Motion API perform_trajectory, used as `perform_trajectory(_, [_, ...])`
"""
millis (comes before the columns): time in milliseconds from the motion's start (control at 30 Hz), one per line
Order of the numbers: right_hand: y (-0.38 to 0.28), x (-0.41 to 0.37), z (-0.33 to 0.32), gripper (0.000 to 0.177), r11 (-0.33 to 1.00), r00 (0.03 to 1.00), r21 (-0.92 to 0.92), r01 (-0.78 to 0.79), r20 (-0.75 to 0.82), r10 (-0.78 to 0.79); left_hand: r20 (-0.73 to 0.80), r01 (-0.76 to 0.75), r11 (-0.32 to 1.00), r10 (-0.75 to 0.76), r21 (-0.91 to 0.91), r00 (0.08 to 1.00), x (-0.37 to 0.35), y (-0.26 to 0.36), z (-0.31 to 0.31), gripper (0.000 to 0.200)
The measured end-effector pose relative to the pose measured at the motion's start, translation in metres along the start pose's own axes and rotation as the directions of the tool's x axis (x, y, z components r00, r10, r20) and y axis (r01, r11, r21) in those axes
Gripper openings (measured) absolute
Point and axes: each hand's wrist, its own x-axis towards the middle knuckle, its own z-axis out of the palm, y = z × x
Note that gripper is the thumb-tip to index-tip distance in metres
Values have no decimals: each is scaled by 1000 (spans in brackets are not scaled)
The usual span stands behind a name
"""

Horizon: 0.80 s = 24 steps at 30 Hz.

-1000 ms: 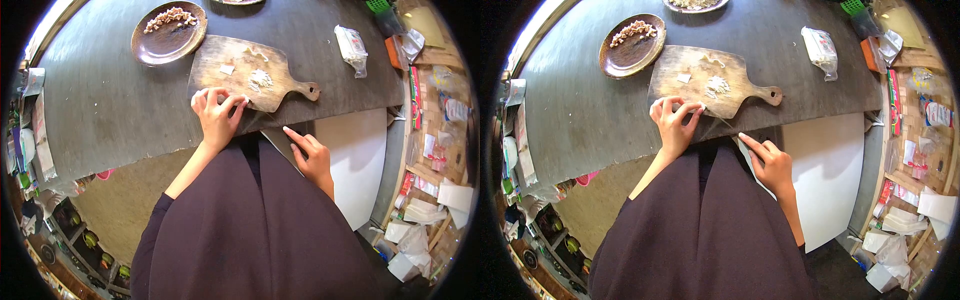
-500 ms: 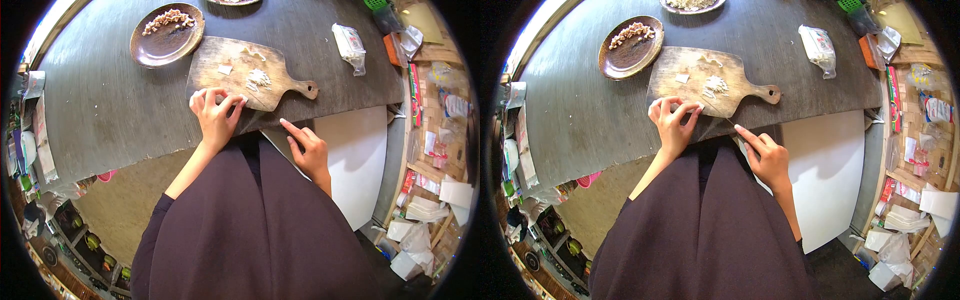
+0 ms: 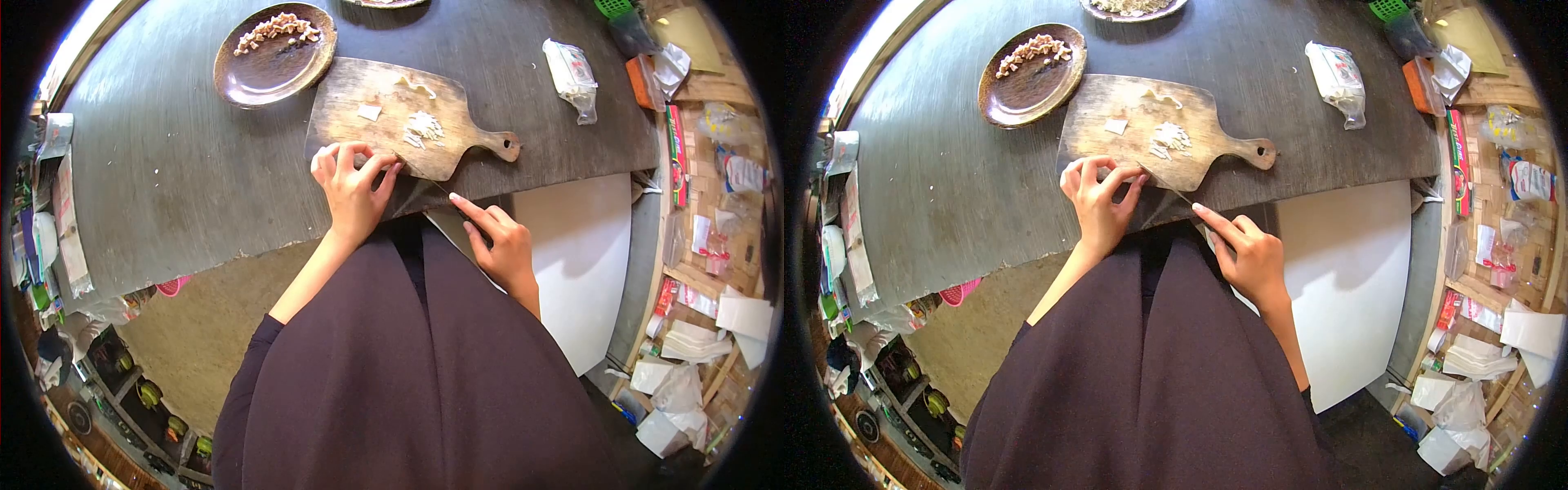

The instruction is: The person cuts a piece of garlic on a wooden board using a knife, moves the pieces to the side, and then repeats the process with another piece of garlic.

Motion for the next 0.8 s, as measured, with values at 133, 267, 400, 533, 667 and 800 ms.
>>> perform_trajectory(133, [0, 0, -1, 51, 1000, 1000, -18, -2, 10, 2, -13, 1, 1000, -2, -30, 1000, 0, -1, 1, 14])
perform_trajectory(267, [-1, 0, -1, 51, 1000, 1000, -29, -10, 27, 11, -11, 1, 999, -1, -34, 1000, 0, 0, 1, 14])
perform_trajectory(400, [-2, 1, 0, 52, 999, 999, -31, -10, 31, 11, -8, -1, 999, 1, -32, 1000, 0, -1, 1, 15])
perform_trajectory(533, [-6, 7, 4, 52, 1000, 1000, -21, -7, 22, 8, -14, 1, 999, -2, -38, 1000, 0, -2, 1, 16])
perform_trajectory(667, [-6, 8, 6, 53, 999, 1000, -37, -13, 28, 14, -9, 2, 999, -2, -36, 1000, 0, -1, 2, 16])
perform_trajectory(800, [0, -10, -7, 53, 999, 999, -39, -20, 34, 22, -11, 1, 999, -2, -40, 1000, 1, -1, 1, 15])
